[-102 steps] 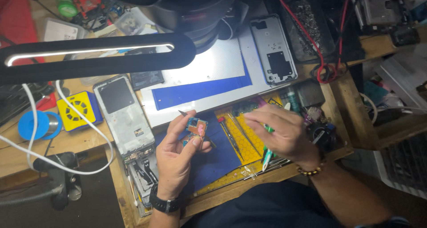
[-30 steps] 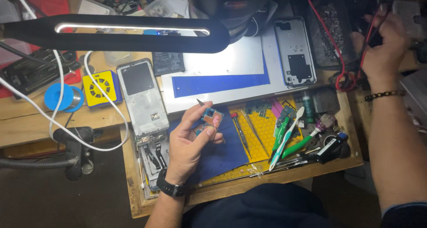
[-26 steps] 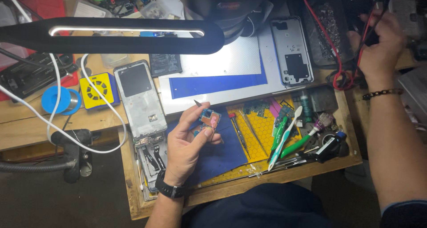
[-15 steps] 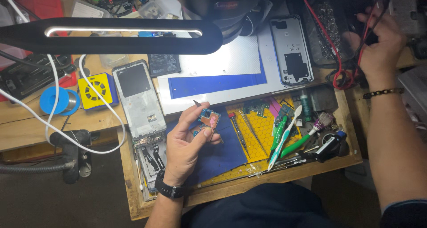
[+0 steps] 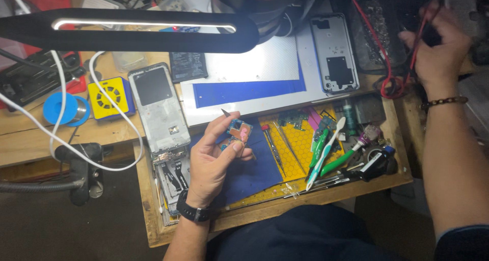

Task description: The person disassembles a smartphone, removes the motherboard, and uses a small tool to scrape and clean the component. They handle the motherboard and a small plastic container while working at a cluttered desk.

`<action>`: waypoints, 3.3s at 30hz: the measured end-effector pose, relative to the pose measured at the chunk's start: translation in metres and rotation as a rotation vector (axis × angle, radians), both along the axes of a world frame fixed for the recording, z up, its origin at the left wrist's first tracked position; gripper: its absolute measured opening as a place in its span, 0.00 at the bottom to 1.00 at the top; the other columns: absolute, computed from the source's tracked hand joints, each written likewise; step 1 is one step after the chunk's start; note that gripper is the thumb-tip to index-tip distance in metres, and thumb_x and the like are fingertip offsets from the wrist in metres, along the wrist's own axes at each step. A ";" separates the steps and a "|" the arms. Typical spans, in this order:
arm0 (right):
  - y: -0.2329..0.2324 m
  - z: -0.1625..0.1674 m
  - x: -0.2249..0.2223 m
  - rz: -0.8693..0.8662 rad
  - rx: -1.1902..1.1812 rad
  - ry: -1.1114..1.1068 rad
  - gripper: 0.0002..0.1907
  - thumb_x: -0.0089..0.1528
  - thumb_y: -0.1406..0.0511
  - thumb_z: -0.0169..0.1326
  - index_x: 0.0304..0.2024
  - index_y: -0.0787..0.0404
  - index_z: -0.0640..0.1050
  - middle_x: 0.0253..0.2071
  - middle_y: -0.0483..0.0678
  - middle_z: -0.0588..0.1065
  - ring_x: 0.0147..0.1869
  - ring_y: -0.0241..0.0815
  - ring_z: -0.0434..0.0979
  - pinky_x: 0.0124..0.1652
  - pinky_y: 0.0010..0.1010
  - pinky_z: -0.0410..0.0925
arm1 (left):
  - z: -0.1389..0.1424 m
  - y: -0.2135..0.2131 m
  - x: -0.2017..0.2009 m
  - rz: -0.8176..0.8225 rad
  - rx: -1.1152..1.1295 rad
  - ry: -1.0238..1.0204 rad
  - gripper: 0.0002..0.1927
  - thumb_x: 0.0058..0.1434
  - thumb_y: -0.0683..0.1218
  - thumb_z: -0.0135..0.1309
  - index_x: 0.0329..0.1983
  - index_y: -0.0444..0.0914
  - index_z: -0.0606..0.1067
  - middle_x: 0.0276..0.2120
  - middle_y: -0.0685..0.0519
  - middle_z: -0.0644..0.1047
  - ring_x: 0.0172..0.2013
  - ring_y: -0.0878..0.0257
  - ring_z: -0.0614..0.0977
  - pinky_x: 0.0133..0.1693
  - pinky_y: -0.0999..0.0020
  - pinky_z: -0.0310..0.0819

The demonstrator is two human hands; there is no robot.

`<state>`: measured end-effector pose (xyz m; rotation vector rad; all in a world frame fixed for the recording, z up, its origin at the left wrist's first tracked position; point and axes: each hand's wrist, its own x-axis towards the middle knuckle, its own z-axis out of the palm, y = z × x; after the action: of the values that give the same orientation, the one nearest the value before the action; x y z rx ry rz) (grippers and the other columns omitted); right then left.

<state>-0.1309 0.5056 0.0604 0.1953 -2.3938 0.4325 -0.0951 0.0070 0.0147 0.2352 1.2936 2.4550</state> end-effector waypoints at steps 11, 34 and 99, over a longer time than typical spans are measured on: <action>-0.214 -0.004 0.086 0.379 -0.641 -0.103 0.06 0.70 0.70 0.51 0.48 0.64 0.77 0.42 0.52 0.80 0.37 0.34 0.80 0.37 0.23 0.77 | -0.002 -0.004 0.001 -0.128 0.118 -0.026 0.25 0.65 0.33 0.55 0.66 0.34 0.71 0.69 0.43 0.66 0.54 0.56 0.80 0.46 0.61 0.87; -0.283 0.005 0.042 0.314 -0.605 -0.548 0.15 0.67 0.73 0.53 0.56 0.66 0.78 0.39 0.49 0.81 0.37 0.34 0.78 0.36 0.23 0.72 | -0.005 0.021 0.006 0.172 -0.116 -0.024 0.27 0.68 0.35 0.51 0.71 0.29 0.64 0.53 0.43 0.77 0.49 0.62 0.81 0.50 0.67 0.84; -0.319 0.030 0.024 0.378 -0.122 -0.201 0.10 0.55 0.75 0.63 0.40 0.66 0.82 0.37 0.49 0.79 0.38 0.46 0.80 0.38 0.34 0.72 | -0.008 0.027 0.005 0.258 -0.135 -0.060 0.27 0.67 0.36 0.51 0.70 0.28 0.63 0.51 0.42 0.79 0.44 0.62 0.84 0.47 0.67 0.84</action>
<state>-0.1066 0.1865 0.0899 0.5780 -2.5174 0.8036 -0.0904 0.0340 0.0063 -0.0426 1.5398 2.5458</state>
